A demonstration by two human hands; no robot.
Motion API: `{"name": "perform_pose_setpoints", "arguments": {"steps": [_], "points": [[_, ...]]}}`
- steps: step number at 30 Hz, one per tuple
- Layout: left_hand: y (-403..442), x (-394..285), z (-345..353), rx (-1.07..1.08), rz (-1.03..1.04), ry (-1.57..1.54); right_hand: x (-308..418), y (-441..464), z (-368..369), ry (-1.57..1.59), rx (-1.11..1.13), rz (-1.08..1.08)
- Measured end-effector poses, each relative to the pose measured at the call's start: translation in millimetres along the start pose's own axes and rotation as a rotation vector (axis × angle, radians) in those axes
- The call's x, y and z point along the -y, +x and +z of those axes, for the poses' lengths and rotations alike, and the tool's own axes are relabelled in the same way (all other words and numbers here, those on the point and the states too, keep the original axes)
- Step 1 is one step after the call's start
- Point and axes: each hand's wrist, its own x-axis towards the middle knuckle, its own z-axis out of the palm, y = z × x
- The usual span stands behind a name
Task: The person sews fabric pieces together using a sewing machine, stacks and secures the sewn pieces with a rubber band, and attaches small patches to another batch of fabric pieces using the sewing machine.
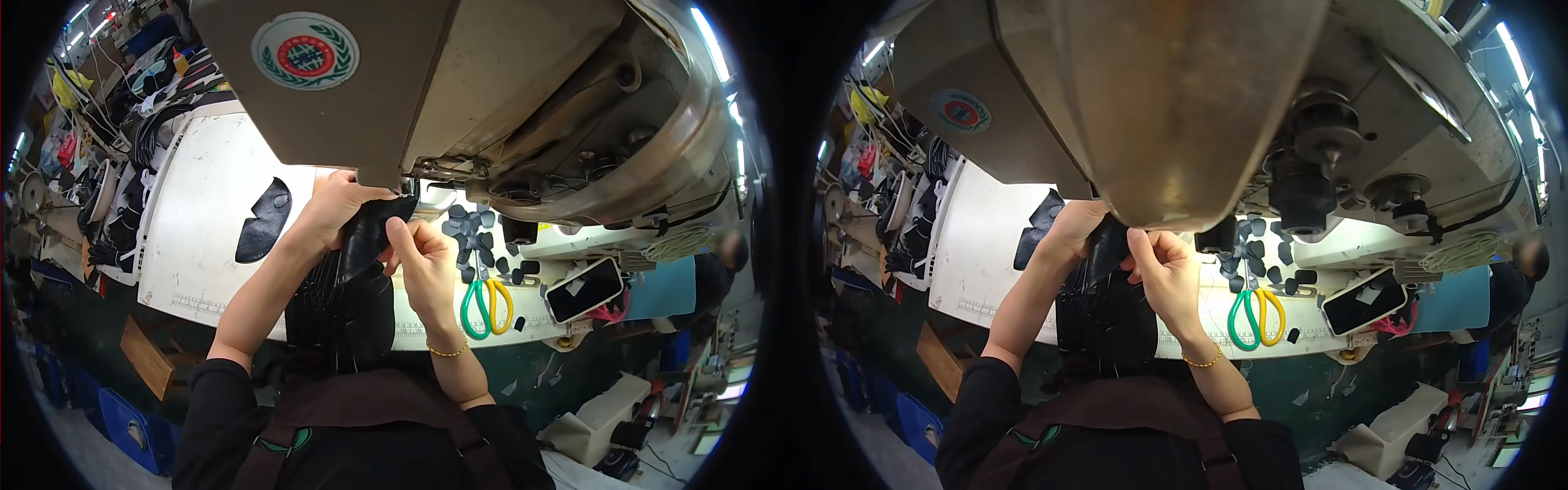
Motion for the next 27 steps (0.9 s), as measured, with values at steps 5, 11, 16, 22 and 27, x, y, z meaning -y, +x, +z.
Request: {"name": "perform_pose_setpoints", "arguments": {"steps": [5, 11, 16, 22, 27], "points": [[15.4, 11.5, -8.6, 0.036, 0.037, -0.003, 0.4, -1.7, 4.7, -0.102, -0.042, -0.017], [21.6, 3.9, -11.5, 0.112, 0.068, 0.031, 5.6, 4.3, 11.8, -0.191, -0.096, -0.048], [16.3, -0.8, -3.2, 0.034, 0.13, 0.083, 1.5, 6.6, 10.4, -0.158, -0.116, -0.083], [10.9, 9.5, -10.7, 0.097, 0.26, 0.178, -8.2, -14.5, -18.5, -0.27, -0.128, -0.239], [9.4, 25.2, -13.8, 0.152, 0.228, 0.128, 1.4, -34.7, -38.1, -0.146, -0.189, -0.009]]}}
